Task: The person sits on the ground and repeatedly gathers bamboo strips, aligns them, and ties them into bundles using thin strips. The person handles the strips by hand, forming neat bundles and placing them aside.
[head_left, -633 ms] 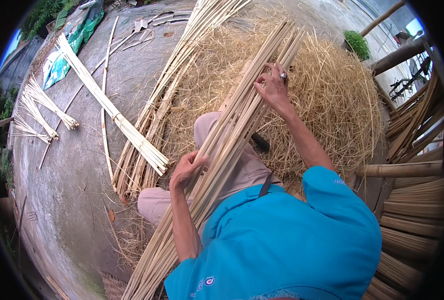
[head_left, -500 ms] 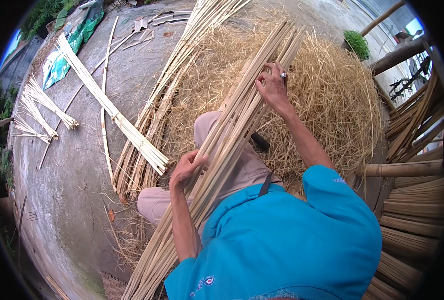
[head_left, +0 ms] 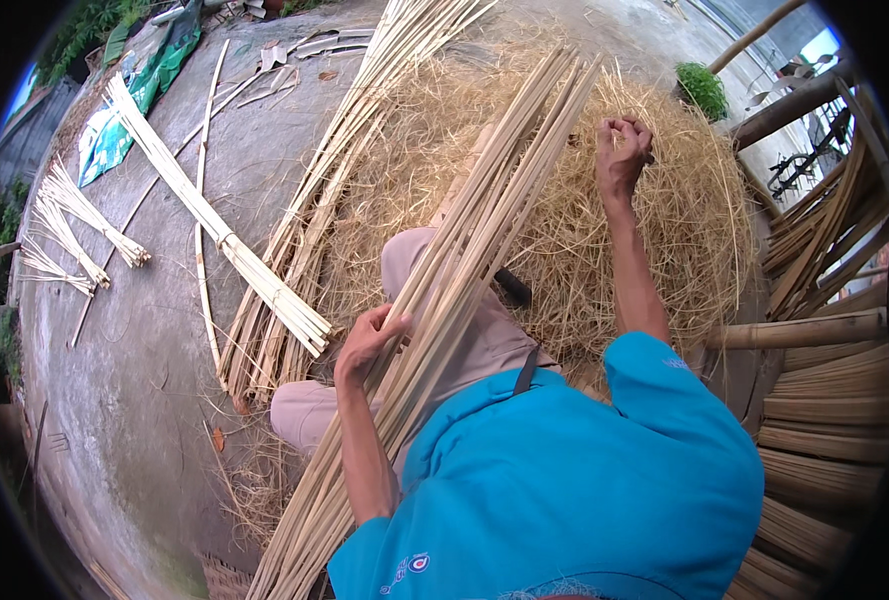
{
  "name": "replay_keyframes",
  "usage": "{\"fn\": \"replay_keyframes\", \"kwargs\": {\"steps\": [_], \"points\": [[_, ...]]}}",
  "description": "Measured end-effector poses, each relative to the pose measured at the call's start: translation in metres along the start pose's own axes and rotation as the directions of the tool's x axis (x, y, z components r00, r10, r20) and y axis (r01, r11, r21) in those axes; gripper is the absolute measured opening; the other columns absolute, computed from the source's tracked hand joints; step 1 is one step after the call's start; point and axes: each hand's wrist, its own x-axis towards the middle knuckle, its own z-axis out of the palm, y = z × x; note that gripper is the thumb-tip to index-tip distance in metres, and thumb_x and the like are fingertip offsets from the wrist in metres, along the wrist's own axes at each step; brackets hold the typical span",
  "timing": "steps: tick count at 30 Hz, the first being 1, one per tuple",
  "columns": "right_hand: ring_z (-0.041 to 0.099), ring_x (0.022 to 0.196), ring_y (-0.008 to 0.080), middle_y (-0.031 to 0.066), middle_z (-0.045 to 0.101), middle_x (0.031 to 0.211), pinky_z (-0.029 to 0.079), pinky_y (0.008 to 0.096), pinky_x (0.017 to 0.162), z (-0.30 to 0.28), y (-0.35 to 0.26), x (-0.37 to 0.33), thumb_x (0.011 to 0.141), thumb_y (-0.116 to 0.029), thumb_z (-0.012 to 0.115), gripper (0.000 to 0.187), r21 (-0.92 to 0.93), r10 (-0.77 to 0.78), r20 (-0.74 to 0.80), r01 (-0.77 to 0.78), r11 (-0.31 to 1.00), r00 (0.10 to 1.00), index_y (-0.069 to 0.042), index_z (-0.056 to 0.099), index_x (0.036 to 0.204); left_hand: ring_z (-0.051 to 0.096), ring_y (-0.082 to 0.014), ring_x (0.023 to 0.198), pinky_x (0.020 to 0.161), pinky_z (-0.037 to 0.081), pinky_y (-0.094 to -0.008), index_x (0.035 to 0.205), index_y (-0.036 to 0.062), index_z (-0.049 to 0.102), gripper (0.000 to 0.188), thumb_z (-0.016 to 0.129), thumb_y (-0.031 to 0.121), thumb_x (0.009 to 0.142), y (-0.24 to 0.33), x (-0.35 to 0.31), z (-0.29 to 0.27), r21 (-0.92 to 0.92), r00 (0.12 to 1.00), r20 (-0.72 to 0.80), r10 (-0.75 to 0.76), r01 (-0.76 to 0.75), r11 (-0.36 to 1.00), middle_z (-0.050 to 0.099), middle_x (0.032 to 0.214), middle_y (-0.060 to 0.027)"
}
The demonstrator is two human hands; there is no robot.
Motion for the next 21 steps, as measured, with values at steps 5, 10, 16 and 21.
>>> {"fn": "replay_keyframes", "kwargs": {"steps": [5,10,16,21], "points": [[0.038,0.138,0.0375,0.0178,0.042,0.146,0.04,0.0562,0.112,0.029,-0.009,-0.021,0.091,-0.029,0.072,0.025,0.001,-0.274,0.291,0.286,0.958,0.917,-0.007,0.072,0.104,0.059,-0.0082,0.075,0.072,0.047,-0.0258,0.108,0.003,0.068,0.042,0.072,0.042,0.092,-0.001,-0.001,-0.001,-0.006,1.0,-0.009,-0.011,0.011,1.0,0.067,0.084,-0.0014],[0.021,0.15,0.0402,0.0189,0.041,0.152,0.025,0.0599,0.119,0.05,-0.037,-0.021,0.086,-0.03,0.076,0.023,-0.128,-0.127,0.472,0.21,0.969,0.873,-0.01,0.075,0.098,0.06,-0.0086,0.075,0.073,0.047,-0.0261,0.11,0.0026,0.068,0.042,0.072,0.041,0.093,0.0,-0.004,0.0,-0.003,1.0,-0.01,-0.001,0.001,1.0,0.068,0.085,-0.0017],[0.036,0.14,0.0393,0.0153,0.05,0.141,0.033,0.0531,0.116,0.065,-0.022,-0.02,0.088,-0.027,0.074,0.019,-0.099,-0.197,0.495,0.28,0.955,0.846,-0.008,0.073,0.089,0.06,-0.0096,0.076,0.074,0.048,-0.0264,0.11,0.002,0.068,0.042,0.072,0.04,0.093,0.0,-0.006,0.002,0.003,1.0,-0.008,0.004,-0.004,1.0,0.069,0.086,-0.0025],[0.051,0.115,0.0297,0.013,0.051,0.131,0.051,0.0427,0.095,0.063,-0.014,0.017,0.091,-0.026,0.072,0.018,-0.315,-0.221,0.16,0.262,0.912,0.962,-0.008,0.072,0.089,0.06,-0.0095,0.077,0.075,0.049,-0.0269,0.111,0.0017,0.068,0.043,0.072,0.04,0.093,0.001,-0.007,0.001,-0.002,1.0,0.002,0.002,-0.002,1.0,0.069,0.088,-0.0026]]}}
